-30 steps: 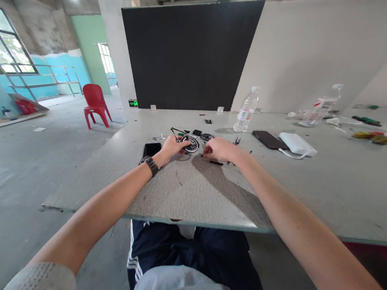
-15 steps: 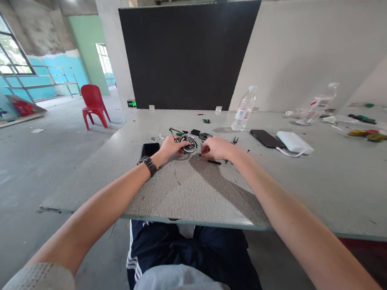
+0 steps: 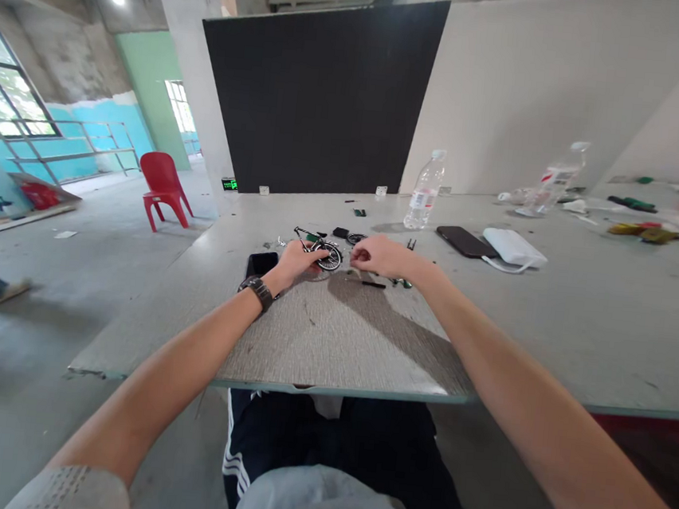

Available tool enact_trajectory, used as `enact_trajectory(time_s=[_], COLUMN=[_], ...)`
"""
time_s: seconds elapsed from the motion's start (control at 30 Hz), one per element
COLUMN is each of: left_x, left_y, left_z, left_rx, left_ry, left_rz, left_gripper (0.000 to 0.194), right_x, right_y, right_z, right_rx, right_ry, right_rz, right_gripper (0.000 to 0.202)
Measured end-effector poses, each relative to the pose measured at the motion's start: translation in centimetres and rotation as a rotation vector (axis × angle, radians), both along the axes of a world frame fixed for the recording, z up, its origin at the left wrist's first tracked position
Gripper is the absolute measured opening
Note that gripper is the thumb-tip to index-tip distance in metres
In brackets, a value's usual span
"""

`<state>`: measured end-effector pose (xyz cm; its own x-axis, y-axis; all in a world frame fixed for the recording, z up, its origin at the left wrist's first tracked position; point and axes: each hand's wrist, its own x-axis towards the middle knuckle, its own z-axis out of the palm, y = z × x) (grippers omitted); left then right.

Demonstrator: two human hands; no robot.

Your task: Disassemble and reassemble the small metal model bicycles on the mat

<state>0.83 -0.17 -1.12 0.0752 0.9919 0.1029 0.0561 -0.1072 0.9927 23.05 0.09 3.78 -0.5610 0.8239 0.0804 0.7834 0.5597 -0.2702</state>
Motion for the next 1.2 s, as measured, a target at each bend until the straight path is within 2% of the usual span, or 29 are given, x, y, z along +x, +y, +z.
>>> enact_trajectory(time_s=[0.13, 0.3, 0.77, 1.0, 1.2], left_x=[0.2, 0.4, 0.7, 0.7, 0.8], left_y=[-0.2, -0.7, -0.8, -0.8, -0.9], left_z=[0.0, 0.2, 0.1, 0.0, 0.1], left_rx=[-0.033, -0.082, -0.137, -0.104, -0.042], left_ry=[-0.050, -0.037, -0.076, -0.109, -0.107], left_rz=[-0.063, -0.115, -0.151, -0.138, -0.098], left_gripper=[0.010, 0.009, 0.015, 0.015, 0.012], right_x=[-0.8, -1.8, -2.3, -2.5, -2.9], right_y=[-0.5, -0.6, -0.6, -0.9, -1.2], right_z=[0.3, 0.1, -0.4, -0.5, -0.6], right_rx=[0.050, 0.078, 0.183, 0.275, 0.307], right_ry=[0.143, 0.223, 0.081, 0.016, 0.007], right_rz=[0.066, 0.082, 0.096, 0.107, 0.041], right_gripper=[0.019, 0.018, 0.020, 0.022, 0.019])
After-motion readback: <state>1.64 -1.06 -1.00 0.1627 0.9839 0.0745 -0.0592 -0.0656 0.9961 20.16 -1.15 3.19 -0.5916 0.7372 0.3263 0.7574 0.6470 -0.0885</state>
